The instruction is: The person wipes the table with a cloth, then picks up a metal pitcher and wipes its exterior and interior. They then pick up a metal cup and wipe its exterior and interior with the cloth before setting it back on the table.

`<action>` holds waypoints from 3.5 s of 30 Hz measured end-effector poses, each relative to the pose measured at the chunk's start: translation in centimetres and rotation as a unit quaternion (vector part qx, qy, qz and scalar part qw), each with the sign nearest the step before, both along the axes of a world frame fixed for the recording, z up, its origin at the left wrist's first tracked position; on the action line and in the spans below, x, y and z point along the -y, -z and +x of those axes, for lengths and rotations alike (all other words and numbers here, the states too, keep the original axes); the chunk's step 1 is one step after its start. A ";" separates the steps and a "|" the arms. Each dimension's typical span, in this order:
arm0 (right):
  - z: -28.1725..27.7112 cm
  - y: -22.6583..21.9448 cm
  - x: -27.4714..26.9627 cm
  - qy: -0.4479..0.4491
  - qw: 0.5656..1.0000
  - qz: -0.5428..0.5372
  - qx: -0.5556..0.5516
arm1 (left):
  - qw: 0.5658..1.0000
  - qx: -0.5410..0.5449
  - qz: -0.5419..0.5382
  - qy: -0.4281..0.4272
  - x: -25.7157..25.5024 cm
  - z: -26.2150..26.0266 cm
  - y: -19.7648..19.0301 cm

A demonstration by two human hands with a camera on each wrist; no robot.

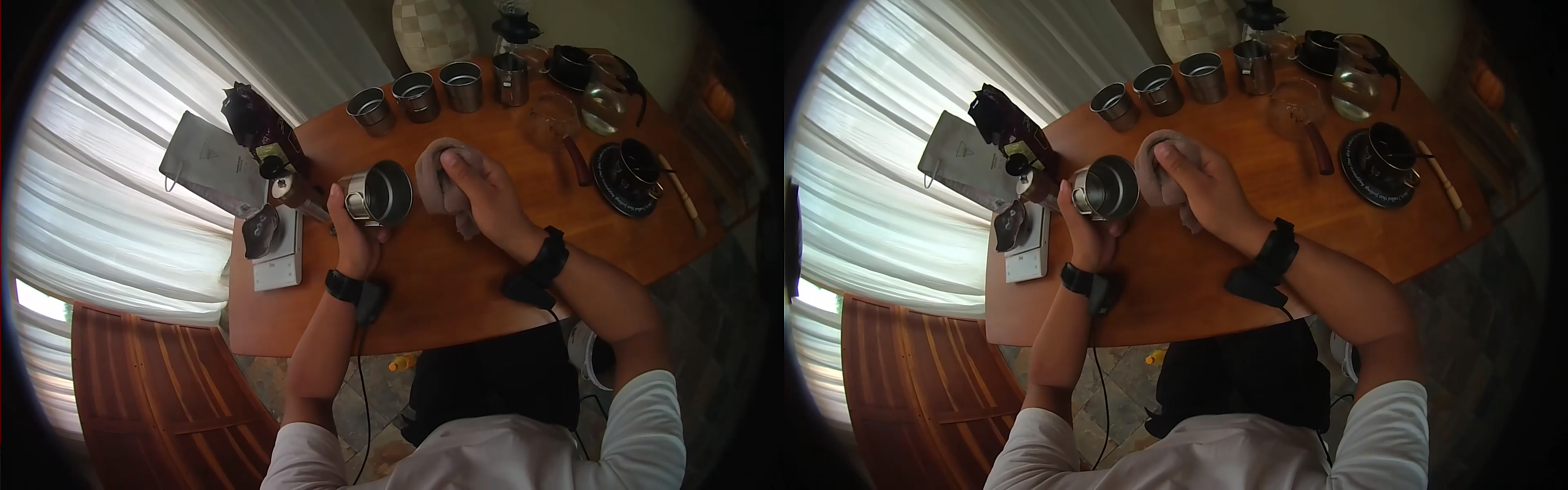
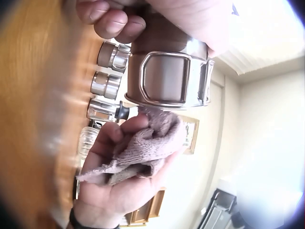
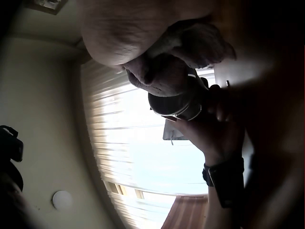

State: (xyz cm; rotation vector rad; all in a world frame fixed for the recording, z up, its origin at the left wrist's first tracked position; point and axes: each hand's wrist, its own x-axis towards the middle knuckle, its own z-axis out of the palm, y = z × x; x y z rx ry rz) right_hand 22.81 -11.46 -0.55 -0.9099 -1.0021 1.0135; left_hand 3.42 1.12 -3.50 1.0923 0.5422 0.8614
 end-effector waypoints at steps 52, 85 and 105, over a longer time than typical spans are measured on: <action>-1.3 2.9 -1.2 -0.183 0.965 -0.102 0.160 | 0.958 -0.174 0.225 0.025 2.1 0.9 1.4; 0.5 3.7 -2.0 -0.066 0.970 0.028 0.230 | 0.997 -0.076 0.022 0.024 0.5 -0.2 0.0; -3.1 -1.1 -13.2 0.113 0.879 0.014 0.464 | 0.991 0.038 -0.127 -0.018 -1.3 0.3 2.1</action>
